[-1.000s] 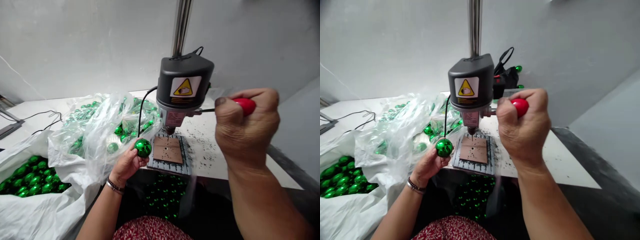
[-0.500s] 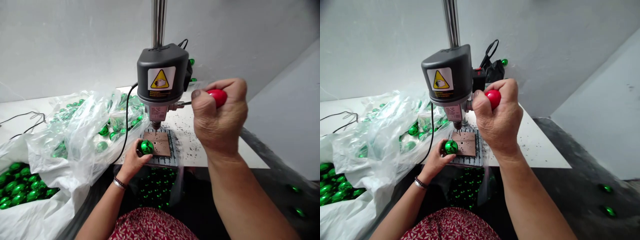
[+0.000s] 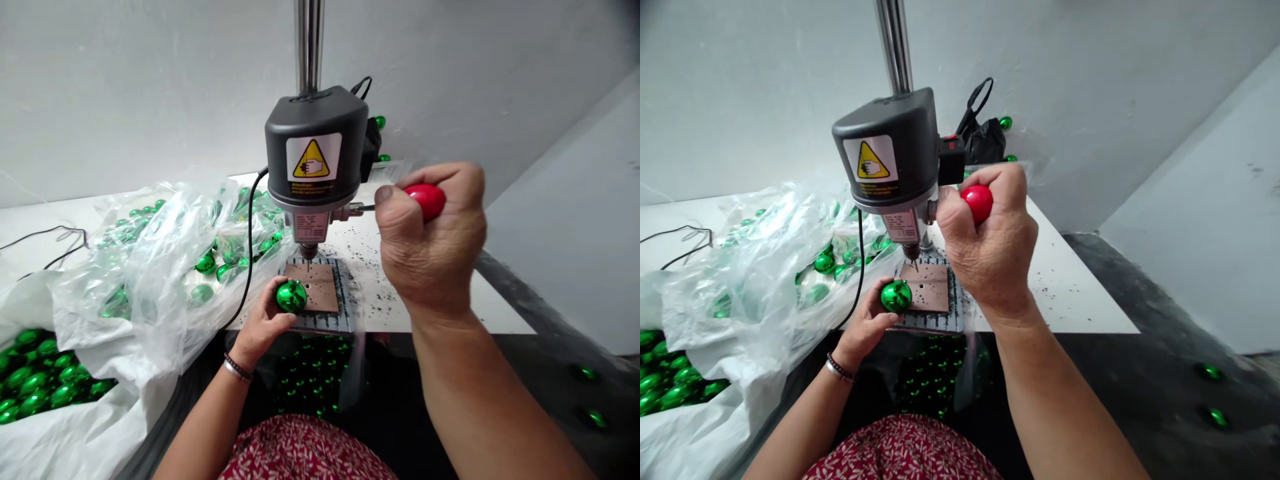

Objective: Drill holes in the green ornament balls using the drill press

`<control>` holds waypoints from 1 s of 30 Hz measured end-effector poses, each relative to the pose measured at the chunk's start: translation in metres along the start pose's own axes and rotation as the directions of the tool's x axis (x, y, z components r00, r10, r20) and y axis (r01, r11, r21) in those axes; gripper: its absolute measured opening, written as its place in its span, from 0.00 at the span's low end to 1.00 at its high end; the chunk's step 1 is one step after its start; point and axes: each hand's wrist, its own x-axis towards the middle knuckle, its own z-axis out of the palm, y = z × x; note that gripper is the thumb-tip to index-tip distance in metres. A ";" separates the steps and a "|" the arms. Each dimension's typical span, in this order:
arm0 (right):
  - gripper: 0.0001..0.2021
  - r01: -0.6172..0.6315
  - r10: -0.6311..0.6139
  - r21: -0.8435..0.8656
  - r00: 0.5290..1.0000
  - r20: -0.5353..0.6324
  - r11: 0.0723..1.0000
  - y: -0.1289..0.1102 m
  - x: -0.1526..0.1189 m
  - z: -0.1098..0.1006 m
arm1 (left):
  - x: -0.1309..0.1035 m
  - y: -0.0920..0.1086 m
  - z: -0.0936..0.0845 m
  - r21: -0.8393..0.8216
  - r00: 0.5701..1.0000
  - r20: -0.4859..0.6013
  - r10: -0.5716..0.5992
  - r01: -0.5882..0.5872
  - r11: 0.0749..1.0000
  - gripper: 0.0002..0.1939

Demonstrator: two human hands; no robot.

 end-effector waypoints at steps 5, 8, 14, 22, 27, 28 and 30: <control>0.14 -0.005 0.004 -0.006 1.000 -0.007 1.000 0.001 0.000 0.001 | -0.004 0.003 0.004 -0.295 0.991 0.001 -0.133 0.127 0.947 0.43; 0.14 -0.009 0.009 0.003 1.000 -0.007 1.000 0.001 -0.001 0.001 | 0.000 0.004 0.003 -0.142 0.989 -0.062 -0.135 0.125 0.982 0.40; 0.13 -0.019 0.019 -0.001 1.000 -0.020 1.000 0.000 -0.001 0.002 | 0.022 0.008 -0.005 0.290 0.993 -0.091 -0.069 0.093 0.952 0.33; 0.14 -0.015 0.020 -0.058 0.996 0.087 0.998 -0.001 0.000 -0.002 | 0.047 0.015 0.002 0.384 0.980 -0.044 -0.192 0.194 0.903 0.22; 0.13 -0.017 0.024 -0.064 0.994 0.103 0.998 -0.002 0.000 -0.004 | 0.055 0.019 0.004 0.526 0.984 -0.034 -0.173 0.165 0.835 0.19; 0.14 -0.014 0.021 -0.068 0.994 0.107 0.998 -0.002 0.000 -0.004 | 0.056 0.020 0.005 0.564 0.987 -0.028 -0.158 0.146 0.813 0.19; 0.14 -0.005 0.013 -0.073 0.994 0.110 0.997 -0.002 0.000 -0.005 | 0.059 0.022 0.006 0.637 0.993 -0.019 -0.119 0.104 0.764 0.20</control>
